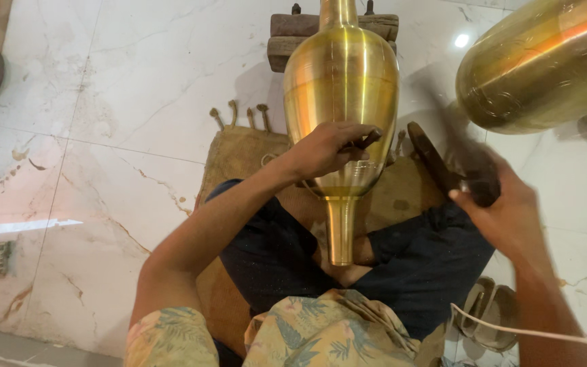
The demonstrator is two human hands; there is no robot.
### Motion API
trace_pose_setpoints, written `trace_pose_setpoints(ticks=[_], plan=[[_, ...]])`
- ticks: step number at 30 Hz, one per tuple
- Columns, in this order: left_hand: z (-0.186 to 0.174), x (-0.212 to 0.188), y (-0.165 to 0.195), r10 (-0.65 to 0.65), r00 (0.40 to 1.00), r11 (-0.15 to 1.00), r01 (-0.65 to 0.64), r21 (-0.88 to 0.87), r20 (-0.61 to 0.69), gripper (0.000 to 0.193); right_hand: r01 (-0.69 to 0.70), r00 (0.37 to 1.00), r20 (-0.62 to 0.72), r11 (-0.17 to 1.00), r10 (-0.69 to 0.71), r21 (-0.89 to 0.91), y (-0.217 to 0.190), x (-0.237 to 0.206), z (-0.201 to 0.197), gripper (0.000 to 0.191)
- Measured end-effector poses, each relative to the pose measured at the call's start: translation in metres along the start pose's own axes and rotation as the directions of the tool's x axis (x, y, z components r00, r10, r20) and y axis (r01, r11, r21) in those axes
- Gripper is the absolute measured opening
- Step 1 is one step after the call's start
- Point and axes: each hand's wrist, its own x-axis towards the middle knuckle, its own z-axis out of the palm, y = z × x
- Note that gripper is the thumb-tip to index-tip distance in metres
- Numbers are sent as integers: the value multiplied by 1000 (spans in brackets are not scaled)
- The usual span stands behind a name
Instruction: The person sits on the floor beside a vertical spindle holding a brass vessel that spins, and repeatedly strikes the rotating vessel with a wooden mallet while holding a punch against its surface to shape and smooth the brass body. The person steadies the vessel and repositions the punch between strikes throughout the episode.
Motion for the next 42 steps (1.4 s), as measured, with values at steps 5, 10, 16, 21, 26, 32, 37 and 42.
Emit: trace_pose_setpoints(ticks=[5, 10, 16, 21, 26, 32, 37, 42], plan=[[-1, 31, -7, 204, 927, 976, -217, 8, 314, 42, -29, 994, -111, 995, 17, -100, 22, -53, 36, 64], [-4, 46, -2, 274, 780, 949, -313, -28, 563, 36, -58, 976, -217, 987, 26, -146, 36, -97, 91, 55], [-12, 44, 2, 244, 750, 946, -324, 21, 615, 37, -99, 937, -328, 992, 119, 79, 50, -111, 115, 54], [-16, 33, -2, 322, 826, 940, -337, -54, 463, 41, -177, 947, -255, 980, 194, 88, 45, -97, 86, 44], [-13, 28, -2, 249, 907, 968, -245, -57, 340, 36, -115, 984, -162, 961, 75, -252, 19, -88, 68, 65], [-15, 34, -6, 201, 918, 978, -209, -14, 342, 36, -189, 979, 25, 946, 203, -263, 16, -88, 76, 81], [-12, 39, -11, 271, 892, 956, -293, 5, 361, 35, -144, 960, -208, 969, 186, 202, 33, -86, 73, 63], [-8, 32, -15, 174, 910, 984, -175, -32, 377, 36, -189, 972, -112, 970, 207, 150, 29, -56, 54, 53]])
